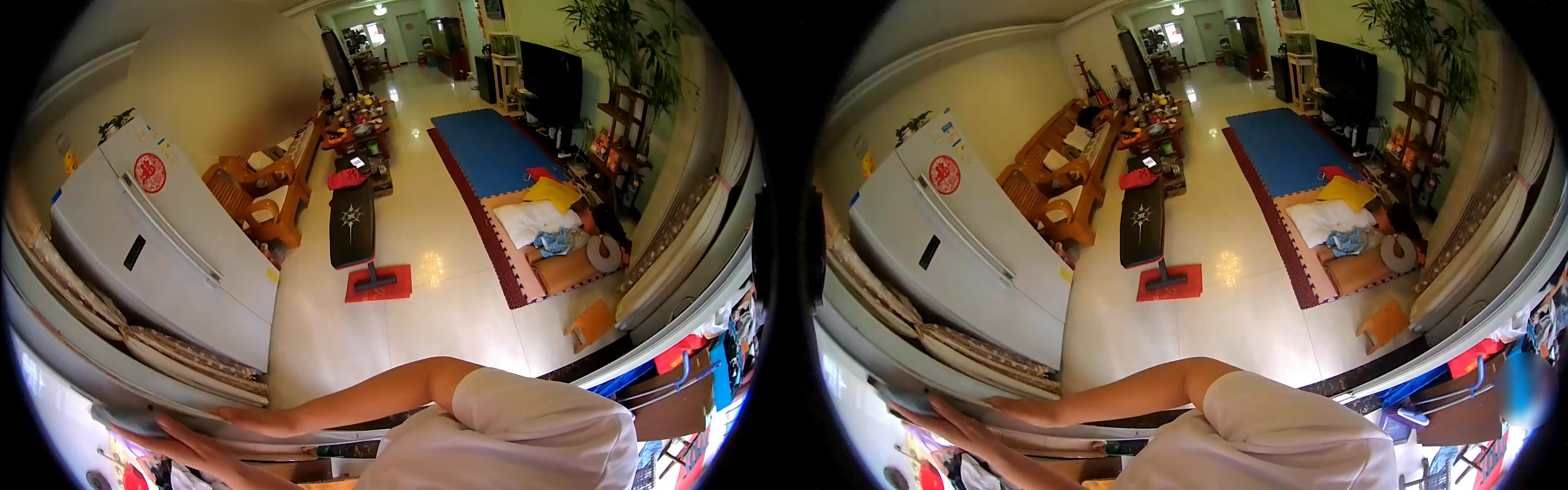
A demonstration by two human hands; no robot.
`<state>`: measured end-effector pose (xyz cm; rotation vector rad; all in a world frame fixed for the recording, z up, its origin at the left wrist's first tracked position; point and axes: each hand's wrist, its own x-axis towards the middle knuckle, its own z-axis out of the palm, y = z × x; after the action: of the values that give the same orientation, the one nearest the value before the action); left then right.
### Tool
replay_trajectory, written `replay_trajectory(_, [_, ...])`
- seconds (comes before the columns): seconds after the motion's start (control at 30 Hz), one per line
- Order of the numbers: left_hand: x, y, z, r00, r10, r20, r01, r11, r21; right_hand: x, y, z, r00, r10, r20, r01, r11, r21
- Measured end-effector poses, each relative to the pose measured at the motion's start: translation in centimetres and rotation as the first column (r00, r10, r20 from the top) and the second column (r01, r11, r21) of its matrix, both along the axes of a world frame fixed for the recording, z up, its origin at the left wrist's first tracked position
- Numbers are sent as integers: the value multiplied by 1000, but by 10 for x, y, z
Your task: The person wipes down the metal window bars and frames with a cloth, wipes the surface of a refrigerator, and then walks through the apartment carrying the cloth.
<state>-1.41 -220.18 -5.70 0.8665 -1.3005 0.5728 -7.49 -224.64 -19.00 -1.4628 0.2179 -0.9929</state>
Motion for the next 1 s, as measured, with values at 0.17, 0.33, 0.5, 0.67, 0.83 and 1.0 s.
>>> replay_trajectory(0.17, [-15,8,-63,983,-27,-179,61,980,187,5,-4,-2,1000,22,1,-22,999,-26])
replay_trajectory(0.33, [-3,-4,-34,982,-21,-186,55,982,182,8,-1,-3,999,52,0,-52,998,-33])
replay_trajectory(0.5, [14,-15,20,987,-11,-159,33,990,138,8,1,-6,997,80,-4,-80,996,-41])
replay_trajectory(0.67, [31,-9,81,990,-42,-131,53,995,82,6,2,-8,994,112,-6,-112,992,-50])
replay_trajectory(0.83, [-12,18,11,999,-7,-34,12,985,173,7,2,-8,989,150,5,-149,987,-58])
replay_trajectory(1.0, [28,3,-14,938,139,-319,-55,964,259,10,3,-11,982,190,-7,-190,979,-78])
